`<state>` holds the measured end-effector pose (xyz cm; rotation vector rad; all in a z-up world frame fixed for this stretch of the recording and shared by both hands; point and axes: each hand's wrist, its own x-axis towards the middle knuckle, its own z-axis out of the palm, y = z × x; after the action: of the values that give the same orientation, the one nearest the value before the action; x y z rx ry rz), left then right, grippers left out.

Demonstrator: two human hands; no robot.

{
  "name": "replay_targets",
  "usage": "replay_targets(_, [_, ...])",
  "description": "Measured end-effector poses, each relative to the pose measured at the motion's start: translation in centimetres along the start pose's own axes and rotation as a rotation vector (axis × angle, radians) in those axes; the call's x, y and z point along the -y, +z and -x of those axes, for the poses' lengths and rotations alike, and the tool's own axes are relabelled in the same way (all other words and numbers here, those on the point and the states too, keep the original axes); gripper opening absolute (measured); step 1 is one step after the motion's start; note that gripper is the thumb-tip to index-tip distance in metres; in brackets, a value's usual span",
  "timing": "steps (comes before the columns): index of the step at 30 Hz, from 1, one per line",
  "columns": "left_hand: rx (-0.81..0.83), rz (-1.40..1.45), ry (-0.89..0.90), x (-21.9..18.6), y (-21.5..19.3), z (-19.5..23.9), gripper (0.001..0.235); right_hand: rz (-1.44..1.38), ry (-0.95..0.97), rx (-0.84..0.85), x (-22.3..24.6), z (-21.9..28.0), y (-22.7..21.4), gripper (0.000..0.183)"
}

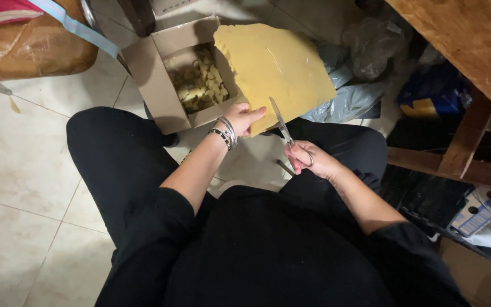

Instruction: Cutting a large piece of yellow foam into smaller pieces using scissors and placing them into a cardboard box

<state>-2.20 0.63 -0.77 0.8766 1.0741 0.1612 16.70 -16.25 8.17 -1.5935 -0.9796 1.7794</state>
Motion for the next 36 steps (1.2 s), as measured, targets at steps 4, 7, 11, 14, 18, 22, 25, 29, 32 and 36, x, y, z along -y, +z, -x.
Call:
replay_targets(4, [0.003, -0.12, 0.022, -2.4, -0.4, 2.7, 0.06, 0.072, 0.019, -0.039, -2.9, -0.3, -0.8, 0.042])
replay_targets(7, [-0.017, -0.22, 0.052, -3.8, -0.6, 2.8, 0.078, 0.138, 0.024, -0.04, -2.9, -0.3, -0.7, 0.037])
replay_targets(11, [-0.094, -0.41, 0.089, -5.3, -0.8, 4.8, 0.075, 0.233, 0.014, -0.052, -0.6, 0.8, 0.1, 0.03])
replay_targets(14, [-0.132, -0.227, 0.085, -3.6, -1.2, 2.7, 0.047, 0.257, 0.033, 0.031, 0.4, 1.2, -0.5, 0.039])
replay_targets(18, [-0.11, -0.046, 0.001, -2.2, -1.1, 1.4, 0.046, 0.148, 0.101, 0.128, 1.6, 2.1, -1.2, 0.055])
replay_targets(22, [-0.039, 0.17, -0.083, -4.7, -0.9, 4.8, 0.054, 0.082, 0.012, 0.182, 2.2, -0.2, -1.2, 0.063])
replay_targets(25, [0.039, 0.264, -0.091, -2.1, 0.0, 2.0, 0.055, 0.034, -0.05, 0.146, 2.1, -2.8, -0.7, 0.061])
replay_targets(29, [0.062, 0.301, -0.091, -0.4, -0.7, 0.0, 0.059, 0.012, -0.032, 0.171, 2.3, -3.8, 0.4, 0.068])
replay_targets(32, [0.059, 0.34, -0.092, 0.4, -0.8, -0.9, 0.062, 0.092, -0.013, 0.14, -0.6, -4.5, -0.2, 0.064])
replay_targets(36, [0.032, 0.266, -0.104, -1.1, -1.1, 0.2, 0.052, 0.203, -0.037, 0.047, -2.1, -4.7, -1.0, 0.051])
